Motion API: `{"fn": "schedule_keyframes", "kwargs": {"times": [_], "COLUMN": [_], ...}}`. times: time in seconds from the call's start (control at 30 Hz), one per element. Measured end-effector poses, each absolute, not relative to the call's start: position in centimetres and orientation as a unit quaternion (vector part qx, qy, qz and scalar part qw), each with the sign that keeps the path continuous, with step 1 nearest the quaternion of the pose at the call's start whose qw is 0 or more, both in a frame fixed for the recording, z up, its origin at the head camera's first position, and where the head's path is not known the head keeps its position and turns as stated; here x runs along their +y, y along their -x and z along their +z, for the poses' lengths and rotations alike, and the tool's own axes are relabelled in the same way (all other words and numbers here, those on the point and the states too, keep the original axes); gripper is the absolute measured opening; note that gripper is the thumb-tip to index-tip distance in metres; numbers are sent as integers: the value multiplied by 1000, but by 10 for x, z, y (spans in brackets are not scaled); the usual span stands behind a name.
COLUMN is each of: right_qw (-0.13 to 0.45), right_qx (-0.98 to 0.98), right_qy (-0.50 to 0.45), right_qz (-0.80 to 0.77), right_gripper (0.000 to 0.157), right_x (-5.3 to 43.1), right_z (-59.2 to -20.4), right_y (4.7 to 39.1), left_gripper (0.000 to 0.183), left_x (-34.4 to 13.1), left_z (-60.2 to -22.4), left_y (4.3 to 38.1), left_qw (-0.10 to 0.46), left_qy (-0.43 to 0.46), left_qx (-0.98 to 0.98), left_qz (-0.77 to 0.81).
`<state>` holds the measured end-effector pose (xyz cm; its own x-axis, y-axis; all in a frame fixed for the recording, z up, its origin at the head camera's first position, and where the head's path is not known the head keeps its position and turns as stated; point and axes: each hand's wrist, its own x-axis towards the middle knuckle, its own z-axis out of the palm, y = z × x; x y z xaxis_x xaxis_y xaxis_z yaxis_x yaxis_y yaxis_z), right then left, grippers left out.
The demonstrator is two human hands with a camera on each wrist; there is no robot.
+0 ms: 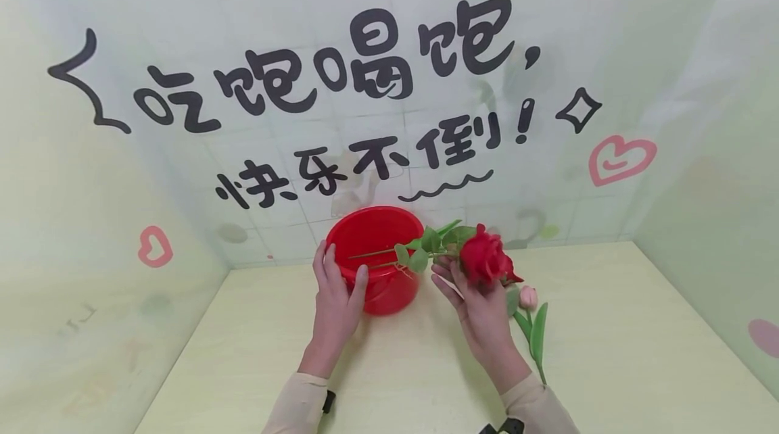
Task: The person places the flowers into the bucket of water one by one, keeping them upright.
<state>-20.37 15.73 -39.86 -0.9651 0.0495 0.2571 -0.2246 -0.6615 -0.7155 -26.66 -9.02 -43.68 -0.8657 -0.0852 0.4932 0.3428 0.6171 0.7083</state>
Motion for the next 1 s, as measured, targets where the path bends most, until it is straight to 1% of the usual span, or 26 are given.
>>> {"fn": "schedule_keyframes", "kwargs": {"times": [0.2,0.33,0.5,0.83,1.0], "right_qw": [53,40,31,10,9], "right_qx": [-406,-403,-397,-393,-405], "right_qy": [-129,-123,-110,-125,-124], "right_qz": [903,906,911,911,906], "right_gripper": [39,43,43,41,40], "right_x": [160,160,160,162,163], "right_z": [-400,-400,-400,-403,-404], "right_y": [204,204,204,206,206], "left_gripper": [101,103,103,101,103], "left_x": [-90,-90,-90,-90,-91], "left_z": [-437,-437,-437,-436,-436], "left_y": [267,267,266,266,267], "left_qw": [252,253,249,243,242], "left_qy": [78,77,73,72,71], "left_qx": [-863,-863,-865,-867,-867], "left_qz": [-430,-430,-429,-430,-429]}}
